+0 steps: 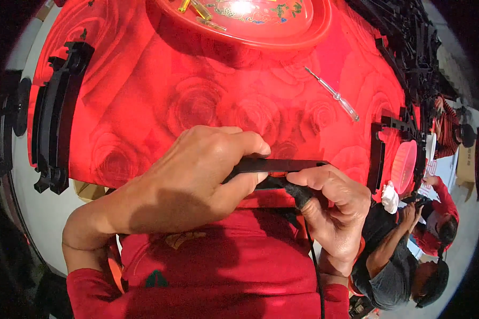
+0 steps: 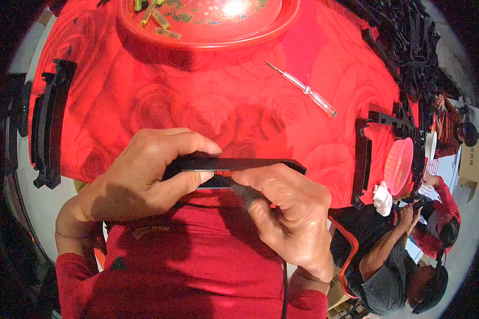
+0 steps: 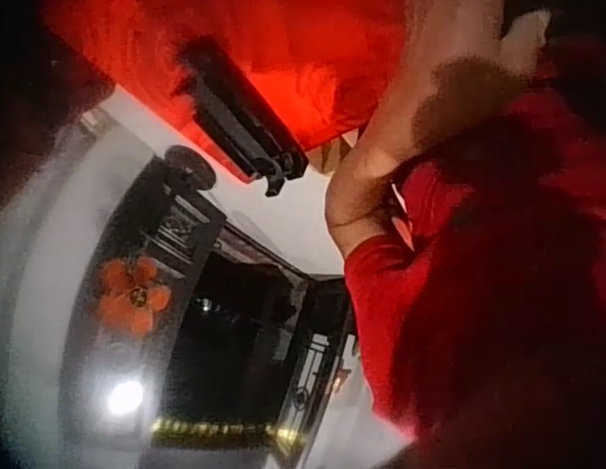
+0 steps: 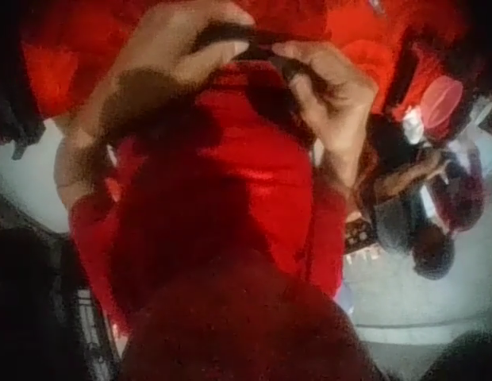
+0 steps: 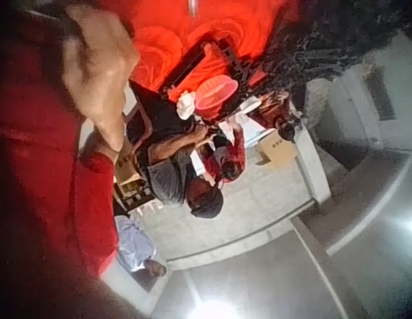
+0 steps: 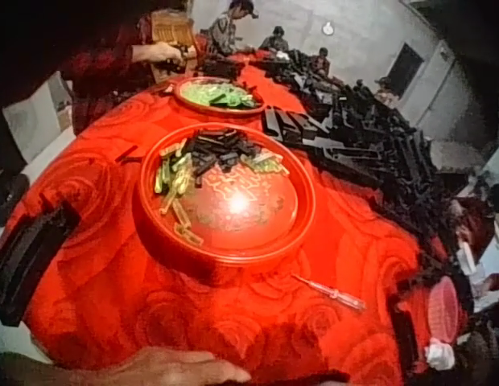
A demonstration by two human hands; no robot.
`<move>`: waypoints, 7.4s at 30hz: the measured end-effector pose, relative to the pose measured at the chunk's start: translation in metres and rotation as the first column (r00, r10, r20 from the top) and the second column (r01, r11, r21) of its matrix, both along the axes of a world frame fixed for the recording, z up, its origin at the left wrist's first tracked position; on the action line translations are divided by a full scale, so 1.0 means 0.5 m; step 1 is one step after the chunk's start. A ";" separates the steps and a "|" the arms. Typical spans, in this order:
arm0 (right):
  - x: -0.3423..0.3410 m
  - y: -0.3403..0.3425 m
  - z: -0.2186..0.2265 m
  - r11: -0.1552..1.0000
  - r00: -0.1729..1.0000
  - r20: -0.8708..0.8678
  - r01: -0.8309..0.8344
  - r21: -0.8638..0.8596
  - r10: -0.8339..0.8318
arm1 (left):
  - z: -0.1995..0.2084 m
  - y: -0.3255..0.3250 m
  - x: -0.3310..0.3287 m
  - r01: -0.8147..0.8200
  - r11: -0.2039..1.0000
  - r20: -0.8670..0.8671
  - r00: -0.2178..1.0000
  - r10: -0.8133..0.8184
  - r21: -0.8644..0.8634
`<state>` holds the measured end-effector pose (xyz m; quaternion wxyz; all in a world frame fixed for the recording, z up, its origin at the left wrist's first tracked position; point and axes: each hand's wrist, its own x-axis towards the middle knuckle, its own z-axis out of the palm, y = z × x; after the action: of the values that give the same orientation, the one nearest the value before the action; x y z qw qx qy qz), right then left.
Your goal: The person assembles plastic components by inserting small parts and tubes into black plastic housings and pressing the pieces together by hand.
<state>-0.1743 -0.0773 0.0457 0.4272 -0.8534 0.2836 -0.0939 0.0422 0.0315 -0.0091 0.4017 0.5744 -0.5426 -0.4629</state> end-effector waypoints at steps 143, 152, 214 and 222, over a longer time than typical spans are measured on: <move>0.029 0.037 -0.002 0.933 0.943 -0.270 0.095 -0.347 -0.196 | -0.012 -0.006 -0.038 -0.087 0.996 0.166 0.982 0.088 -0.012; 0.031 0.014 -0.003 0.956 0.891 -0.370 0.189 -0.224 -0.263 | -0.010 -0.008 -0.040 -0.089 0.996 0.182 0.979 0.091 -0.019; 0.001 0.011 -0.023 0.954 0.968 -0.160 0.147 -0.260 -0.193 | 0.011 -0.005 -0.044 -0.092 0.996 0.230 0.969 0.094 -0.019; -0.136 -0.028 -0.018 0.775 0.828 0.106 0.554 -0.305 -0.550 | 0.026 -0.010 -0.051 -0.154 0.985 0.198 0.971 0.137 0.072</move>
<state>-0.2422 -0.0912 0.0369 0.2368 -0.7903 0.4993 -0.2646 0.0166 0.0263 0.0041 0.3551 0.6716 -0.5146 -0.3975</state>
